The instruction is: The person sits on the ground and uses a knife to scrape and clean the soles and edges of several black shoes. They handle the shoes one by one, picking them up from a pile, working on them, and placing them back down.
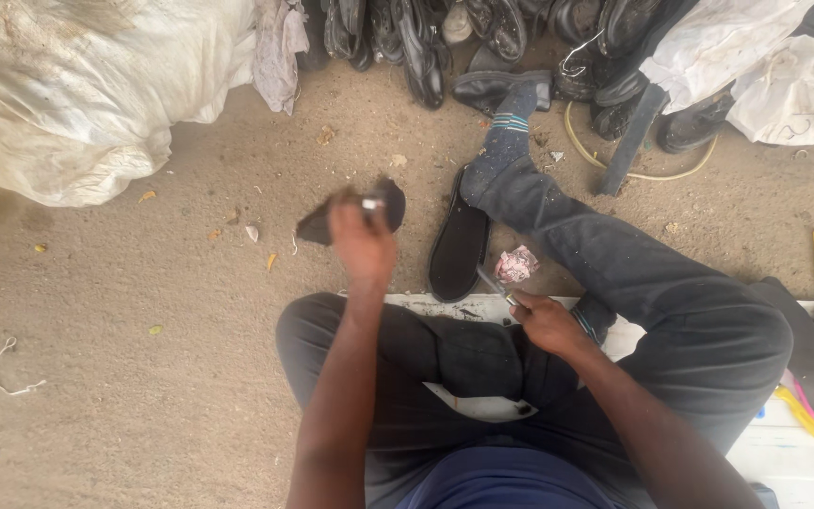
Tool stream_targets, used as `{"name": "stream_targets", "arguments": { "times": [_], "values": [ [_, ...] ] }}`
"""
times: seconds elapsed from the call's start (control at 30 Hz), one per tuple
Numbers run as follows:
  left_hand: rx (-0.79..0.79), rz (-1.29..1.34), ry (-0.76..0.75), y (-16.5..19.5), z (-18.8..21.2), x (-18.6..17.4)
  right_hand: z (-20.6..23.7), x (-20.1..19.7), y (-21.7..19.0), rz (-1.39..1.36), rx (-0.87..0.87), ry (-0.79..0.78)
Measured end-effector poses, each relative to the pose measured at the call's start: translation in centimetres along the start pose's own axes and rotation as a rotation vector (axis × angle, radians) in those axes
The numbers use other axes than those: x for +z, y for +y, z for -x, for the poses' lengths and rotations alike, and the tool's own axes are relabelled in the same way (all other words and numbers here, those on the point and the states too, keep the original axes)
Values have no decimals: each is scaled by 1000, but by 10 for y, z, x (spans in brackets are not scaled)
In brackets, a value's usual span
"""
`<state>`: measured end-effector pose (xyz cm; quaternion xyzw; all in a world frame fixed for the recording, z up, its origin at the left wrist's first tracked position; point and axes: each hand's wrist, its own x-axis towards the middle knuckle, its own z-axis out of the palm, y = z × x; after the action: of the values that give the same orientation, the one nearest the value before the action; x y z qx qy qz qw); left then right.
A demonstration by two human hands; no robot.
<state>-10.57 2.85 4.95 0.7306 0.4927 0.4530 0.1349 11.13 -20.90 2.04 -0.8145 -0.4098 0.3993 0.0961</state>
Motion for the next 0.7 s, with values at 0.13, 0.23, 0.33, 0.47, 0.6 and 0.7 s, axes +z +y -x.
{"name": "stream_targets", "arguments": {
  "times": [0.13,0.23,0.33,0.47,0.6,0.7],
  "values": [
    [63,-4,-644,14,50,50,-9,4,-2,-220,-70,25],
    [72,78,-781,21,70,52,-19,6,-6,-255,-60,34],
    [246,-12,-782,23,74,49,-27,6,-6,-294,-93,37],
    [207,-135,-744,14,71,54,-31,3,-4,-346,-371,128],
    [132,15,-590,18,75,38,-25,-4,2,-323,-84,103],
    [-26,-22,-510,43,81,-5,-13,-11,7,-391,-188,266]
  ]
}}
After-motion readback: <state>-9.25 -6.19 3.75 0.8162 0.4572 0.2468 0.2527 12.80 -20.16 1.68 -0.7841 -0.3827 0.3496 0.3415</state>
